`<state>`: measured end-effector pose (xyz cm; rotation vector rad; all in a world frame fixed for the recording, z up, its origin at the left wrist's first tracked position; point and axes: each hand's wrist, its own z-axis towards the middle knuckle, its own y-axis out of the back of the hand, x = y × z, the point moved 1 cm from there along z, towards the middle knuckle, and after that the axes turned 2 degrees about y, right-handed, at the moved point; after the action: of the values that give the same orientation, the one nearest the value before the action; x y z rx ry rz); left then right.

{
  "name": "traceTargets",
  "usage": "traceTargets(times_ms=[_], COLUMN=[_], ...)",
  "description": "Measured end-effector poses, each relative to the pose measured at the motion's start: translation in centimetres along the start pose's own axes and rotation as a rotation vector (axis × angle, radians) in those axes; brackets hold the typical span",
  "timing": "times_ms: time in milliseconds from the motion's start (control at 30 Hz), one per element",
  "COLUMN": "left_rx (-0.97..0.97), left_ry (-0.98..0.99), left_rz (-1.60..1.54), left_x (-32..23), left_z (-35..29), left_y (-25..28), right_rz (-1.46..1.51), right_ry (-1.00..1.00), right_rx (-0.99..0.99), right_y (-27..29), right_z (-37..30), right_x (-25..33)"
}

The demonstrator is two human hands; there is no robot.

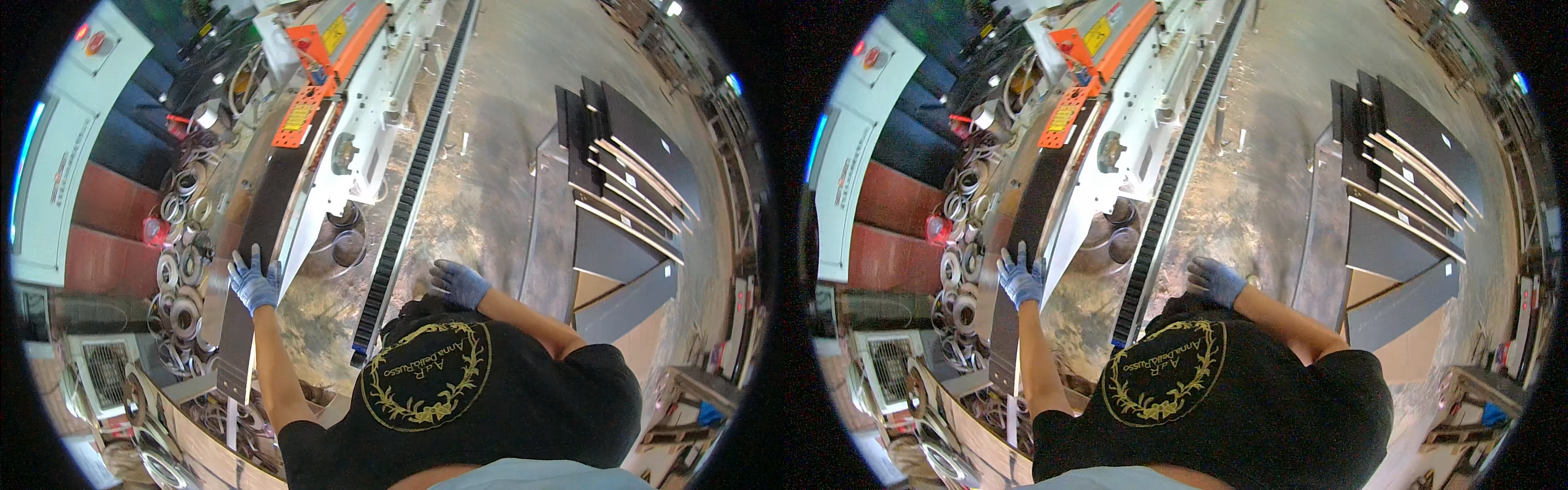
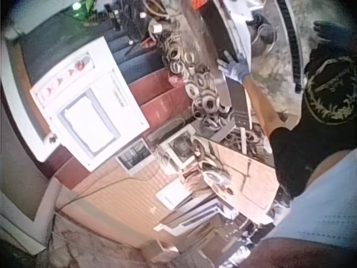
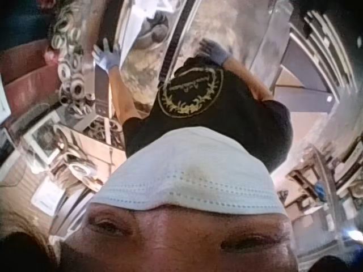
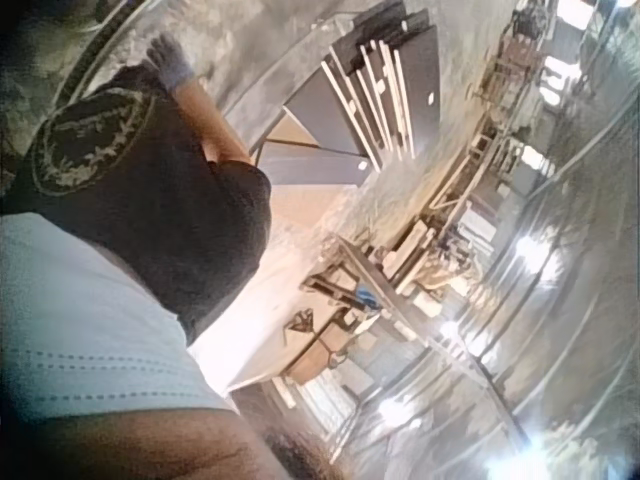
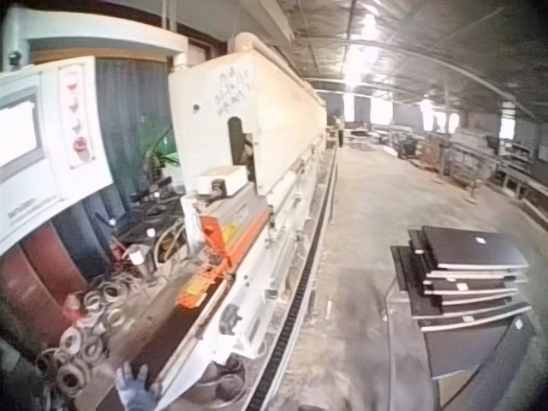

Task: The person repeatedly picks up dark rectangular panels from a stack, places them onto a conveyor belt, and then stacks them onto a growing pile. The person wears gloves and handles the panels one at a time throughout the clip.

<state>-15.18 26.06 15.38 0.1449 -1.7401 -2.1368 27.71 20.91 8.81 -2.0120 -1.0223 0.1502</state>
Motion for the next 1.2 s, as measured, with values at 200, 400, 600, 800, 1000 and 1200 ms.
traceTargets(times_ms=[200,400,600,800,1000,1200], left_rx=[0.050,0.046,-0.198,-0.340,-0.197,0.326], left_ry=[0.015,0.048,-0.123,-0.504,-0.559,-0.350], left_rz=[0.147,0.217,-0.012,-0.727,-0.731,-1.169], left_x=[-3.2,-6.8,-13.4,-25.1,-29.9,-34.8], left_z=[2.3,6.8,8.0,-2.7,-7.3,-9.6], left_y=[-0.2,-2.4,-2.9,3.3,3.7,4.7], right_rz=[0.075,0.198,0.337,0.133,-0.066,0.306], right_ry=[0.111,0.252,0.380,0.326,0.208,0.374], right_rx=[-0.059,-0.313,-0.690,-2.000,-2.039,-1.817], right_y=[-0.1,7.6,21.7,29.5,38.7,43.7], right_z=[-2.0,-3.6,-7.6,-19.7,-29.3,-30.1], right_x=[1.0,1.9,5.3,9.7,3.1,4.5])
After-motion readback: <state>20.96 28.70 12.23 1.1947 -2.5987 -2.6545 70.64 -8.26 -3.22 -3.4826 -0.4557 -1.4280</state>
